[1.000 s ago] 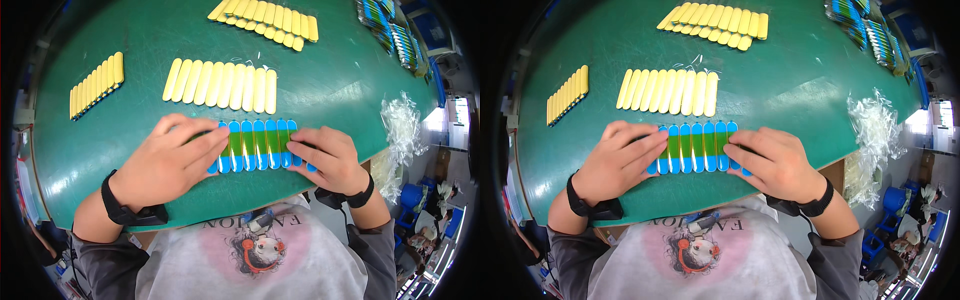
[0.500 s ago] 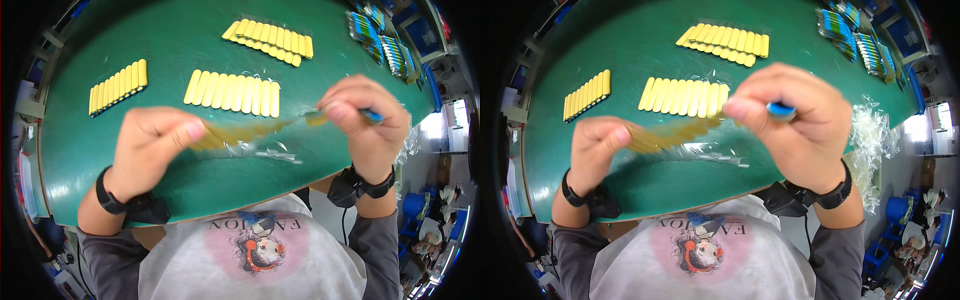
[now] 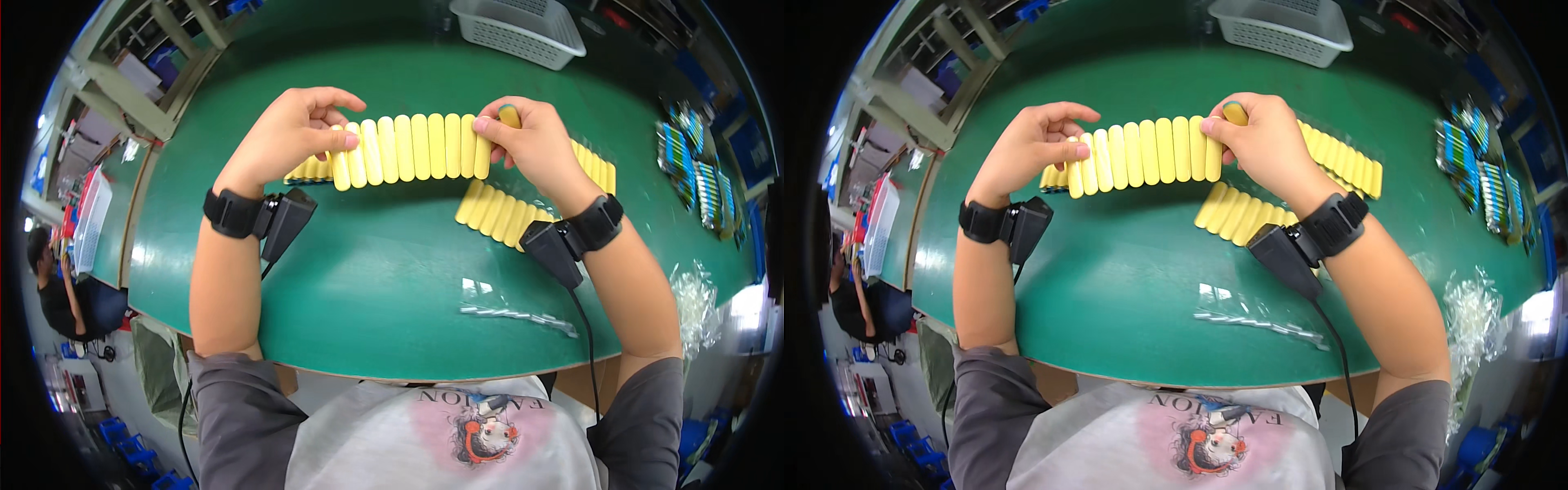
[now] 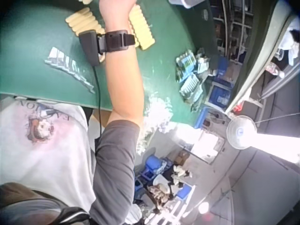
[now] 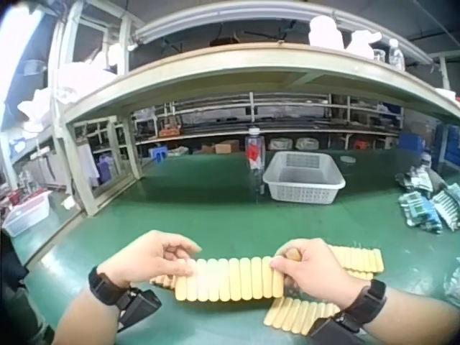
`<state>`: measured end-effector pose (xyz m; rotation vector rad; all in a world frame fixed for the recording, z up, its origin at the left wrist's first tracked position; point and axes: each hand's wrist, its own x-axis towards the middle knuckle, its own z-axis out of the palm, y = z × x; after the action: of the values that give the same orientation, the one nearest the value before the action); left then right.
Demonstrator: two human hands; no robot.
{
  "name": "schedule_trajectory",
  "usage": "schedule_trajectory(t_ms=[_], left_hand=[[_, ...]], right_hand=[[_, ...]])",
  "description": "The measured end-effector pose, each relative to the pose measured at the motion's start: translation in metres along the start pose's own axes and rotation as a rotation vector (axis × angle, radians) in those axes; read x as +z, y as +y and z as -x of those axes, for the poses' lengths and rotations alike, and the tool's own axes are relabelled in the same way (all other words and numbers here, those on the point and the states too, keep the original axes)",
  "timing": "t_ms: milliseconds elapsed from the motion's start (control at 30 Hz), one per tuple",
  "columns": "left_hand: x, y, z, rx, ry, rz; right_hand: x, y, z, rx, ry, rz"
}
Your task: Assembling yellow plastic components into a flexible blue and green strip at a factory workbench.
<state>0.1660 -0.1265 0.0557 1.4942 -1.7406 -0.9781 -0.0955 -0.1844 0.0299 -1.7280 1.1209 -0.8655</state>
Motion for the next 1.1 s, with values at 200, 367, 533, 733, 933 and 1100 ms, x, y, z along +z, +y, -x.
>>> schedule_trajectory(t_ms=[200, 367, 533, 733, 933, 1100], left_hand=[[-0.037, -0.033, -0.011, -0.153, 0.147, -0.257], [-0.044, -0.059, -0.013, -0.218, 0.129, -0.57], [-0.034, -0.056, -0.008, -0.026, 0.081, -0.516], [-0.004, -0.038, -0.007, -0.114, -0.102, -0.744], [-0.002, -0.049, -0.014, 0.0, -0.073, -0.722], [-0.001, -0.039, -0.004, -0.132, -0.096, -0.694]], right_hand=[[0.057, 0.004, -0.05, 0.044, -0.115, -0.049], [0.095, 0.02, -0.062, -0.132, -0.103, 0.358], [0.066, -0.004, -0.027, -0.332, -0.257, 0.594], [0.025, -0.021, 0.076, -0.5, -0.974, 0.877], [0.006, 0.015, 0.118, -0.687, -0.598, 0.837], [-0.106, 0.026, 0.158, -0.399, 0.323, 0.63]])
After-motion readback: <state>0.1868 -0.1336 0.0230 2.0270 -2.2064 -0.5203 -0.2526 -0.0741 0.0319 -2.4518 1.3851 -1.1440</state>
